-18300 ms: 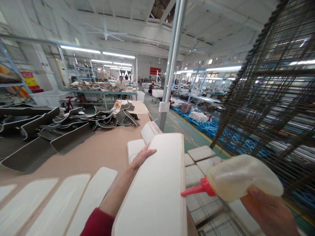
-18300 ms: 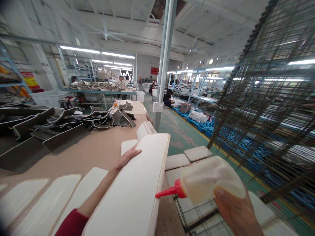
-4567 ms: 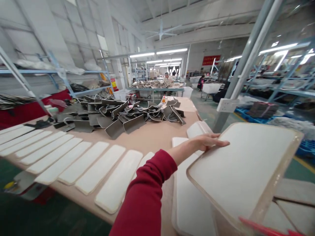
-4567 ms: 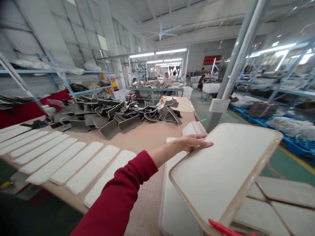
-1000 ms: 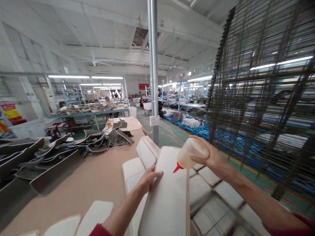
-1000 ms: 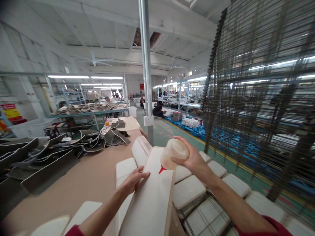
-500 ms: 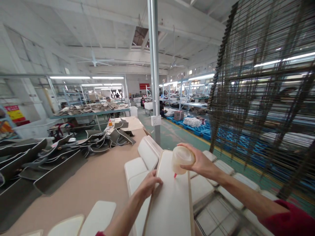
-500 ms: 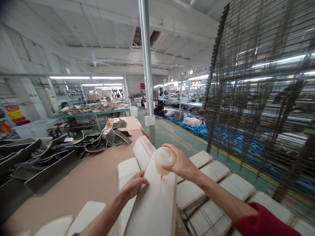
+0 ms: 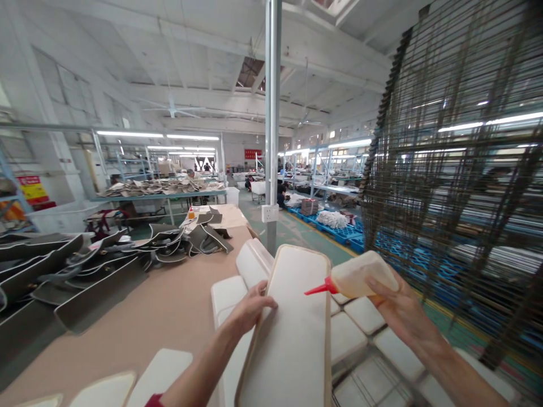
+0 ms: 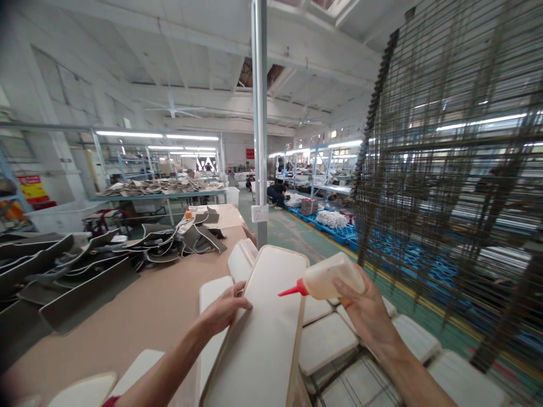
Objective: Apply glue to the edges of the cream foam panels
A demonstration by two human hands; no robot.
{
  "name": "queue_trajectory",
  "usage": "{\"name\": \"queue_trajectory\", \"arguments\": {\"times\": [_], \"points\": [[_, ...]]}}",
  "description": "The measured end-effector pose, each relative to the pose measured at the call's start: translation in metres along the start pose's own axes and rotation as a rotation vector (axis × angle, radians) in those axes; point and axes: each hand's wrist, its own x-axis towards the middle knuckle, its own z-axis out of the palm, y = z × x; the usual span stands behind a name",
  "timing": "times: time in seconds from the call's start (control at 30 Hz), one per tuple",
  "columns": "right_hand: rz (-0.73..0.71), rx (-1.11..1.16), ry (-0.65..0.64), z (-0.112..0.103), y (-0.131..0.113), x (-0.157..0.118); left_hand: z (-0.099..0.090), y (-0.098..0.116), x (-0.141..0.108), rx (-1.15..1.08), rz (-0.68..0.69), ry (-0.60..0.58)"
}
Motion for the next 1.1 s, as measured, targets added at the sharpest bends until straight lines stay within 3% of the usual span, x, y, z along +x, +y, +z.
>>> {"name": "queue_trajectory", "arguments": {"times": [0.17,0.27,0.33,0.43,0.63,0.93,1.1], "points": [[-0.034,-0.016,-0.014,0.009,-0.049,-0.002,0.01,0.003,-0.003,0.009,-0.039,-0.025],[-0.206,0.016,0.01,0.022,-0.083,-0.006,0.012,-0.004,0.002,-0.004,-0.067,-0.027],[-0.304,-0.001,-0.002,0.028,-0.092,-0.008,0.012,-0.009,0.006,-0.01,-0.077,-0.025],[-0.191,-0.095,-0.071,0.028,-0.079,-0.01,0.015,-0.01,0.009,-0.013,-0.061,-0.043],[-0.1,-0.006,-0.011,0.0,-0.038,-0.017,0.017,0.005,0.003,-0.026,-0.01,-0.093],[-0.076,0.067,0.064,-0.016,-0.02,-0.011,0.02,0.019,-0.006,-0.008,-0.005,-0.126],[-0.102,0.063,0.102,-0.021,-0.022,-0.007,0.019,0.026,-0.01,0.004,-0.009,-0.168]]}}
